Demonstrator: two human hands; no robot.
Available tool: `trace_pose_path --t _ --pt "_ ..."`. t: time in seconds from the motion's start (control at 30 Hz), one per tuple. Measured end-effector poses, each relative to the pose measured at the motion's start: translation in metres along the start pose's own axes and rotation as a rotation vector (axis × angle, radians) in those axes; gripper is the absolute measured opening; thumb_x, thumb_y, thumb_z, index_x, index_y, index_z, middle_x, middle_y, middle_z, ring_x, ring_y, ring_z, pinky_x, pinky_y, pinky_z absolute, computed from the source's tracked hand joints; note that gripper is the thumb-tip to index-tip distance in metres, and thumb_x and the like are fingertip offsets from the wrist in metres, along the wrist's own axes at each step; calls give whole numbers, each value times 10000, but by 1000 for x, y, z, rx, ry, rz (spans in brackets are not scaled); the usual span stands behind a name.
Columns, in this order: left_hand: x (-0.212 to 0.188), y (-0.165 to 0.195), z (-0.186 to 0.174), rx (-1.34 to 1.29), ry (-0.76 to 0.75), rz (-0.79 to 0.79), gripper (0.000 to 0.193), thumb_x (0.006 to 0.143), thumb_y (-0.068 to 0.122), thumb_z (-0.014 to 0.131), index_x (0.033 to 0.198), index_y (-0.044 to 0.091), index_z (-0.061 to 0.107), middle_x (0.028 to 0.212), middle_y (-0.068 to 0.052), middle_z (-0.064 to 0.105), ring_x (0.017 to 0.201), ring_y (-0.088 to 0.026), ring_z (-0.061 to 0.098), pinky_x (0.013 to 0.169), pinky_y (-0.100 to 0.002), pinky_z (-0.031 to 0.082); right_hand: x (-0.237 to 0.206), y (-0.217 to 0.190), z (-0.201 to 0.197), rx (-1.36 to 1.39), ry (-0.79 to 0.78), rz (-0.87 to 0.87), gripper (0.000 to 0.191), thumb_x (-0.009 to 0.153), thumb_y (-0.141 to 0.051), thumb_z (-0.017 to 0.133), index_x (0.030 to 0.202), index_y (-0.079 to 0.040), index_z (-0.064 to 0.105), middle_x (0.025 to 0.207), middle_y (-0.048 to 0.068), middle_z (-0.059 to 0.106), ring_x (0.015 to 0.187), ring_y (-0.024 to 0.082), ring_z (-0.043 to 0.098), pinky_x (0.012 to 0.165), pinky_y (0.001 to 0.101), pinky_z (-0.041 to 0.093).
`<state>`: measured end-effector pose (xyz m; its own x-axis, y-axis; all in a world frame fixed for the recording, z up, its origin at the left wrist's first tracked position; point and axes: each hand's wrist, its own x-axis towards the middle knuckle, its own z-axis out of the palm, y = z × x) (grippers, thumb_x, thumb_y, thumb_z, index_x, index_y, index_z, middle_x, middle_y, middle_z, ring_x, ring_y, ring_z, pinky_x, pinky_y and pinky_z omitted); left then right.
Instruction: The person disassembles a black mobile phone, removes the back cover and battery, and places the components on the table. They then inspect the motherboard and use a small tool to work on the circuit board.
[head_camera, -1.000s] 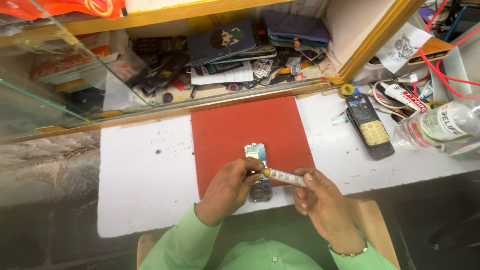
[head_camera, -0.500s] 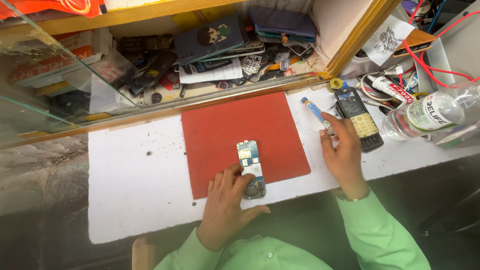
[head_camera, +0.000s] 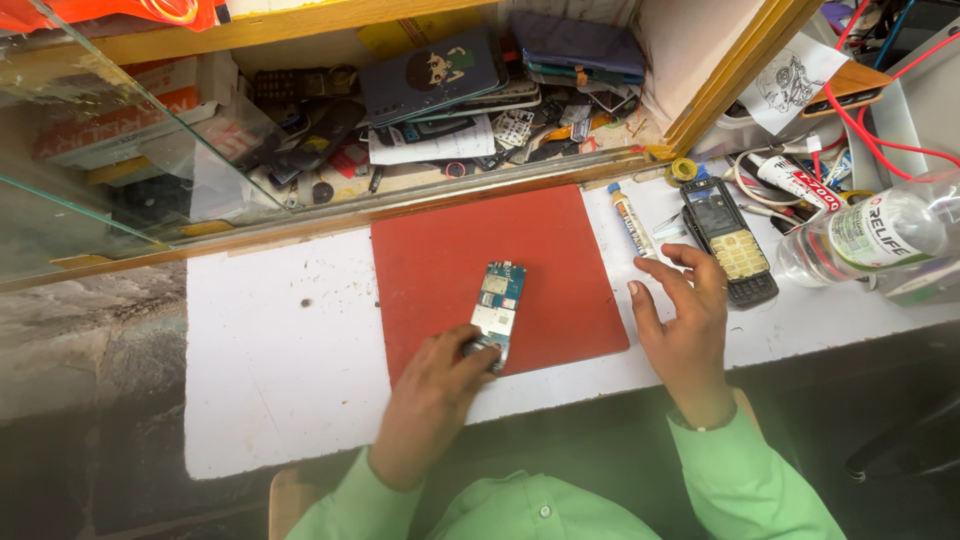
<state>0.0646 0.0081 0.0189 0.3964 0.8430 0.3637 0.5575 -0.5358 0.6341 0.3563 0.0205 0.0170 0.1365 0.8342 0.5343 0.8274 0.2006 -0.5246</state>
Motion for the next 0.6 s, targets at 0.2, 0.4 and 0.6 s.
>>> trace_pose_path --t 0.2,0.4,0.6 --pt "18 -47 -39 96 28 80 296 794 44 750 1086 92 763 1224 -116 658 1086 -308 642 913 -400 539 -14 -4 -19 83 111 85 211 939 -56 745 1150 -63 747 1287 125 592 1184 273 595 1023 381 495" --pt "37 -64 -52 198 -25 54 284 797 40 740 1068 116 770 1193 -82 674 1059 -303 660 891 -405 542 -33 27 -55 18 221 222 150 983 -13 737 1130 -42 743 1159 95 651 1112 224 652 988 331 516" --pt "40 -57 -48 226 -24 -47 352 805 172 784 1135 71 716 1220 -98 643 1057 -317 638 900 -431 514 -53 47 -74 12 186 298 184 936 10 735 1114 -37 747 1062 73 662 899 148 657 823 269 530"
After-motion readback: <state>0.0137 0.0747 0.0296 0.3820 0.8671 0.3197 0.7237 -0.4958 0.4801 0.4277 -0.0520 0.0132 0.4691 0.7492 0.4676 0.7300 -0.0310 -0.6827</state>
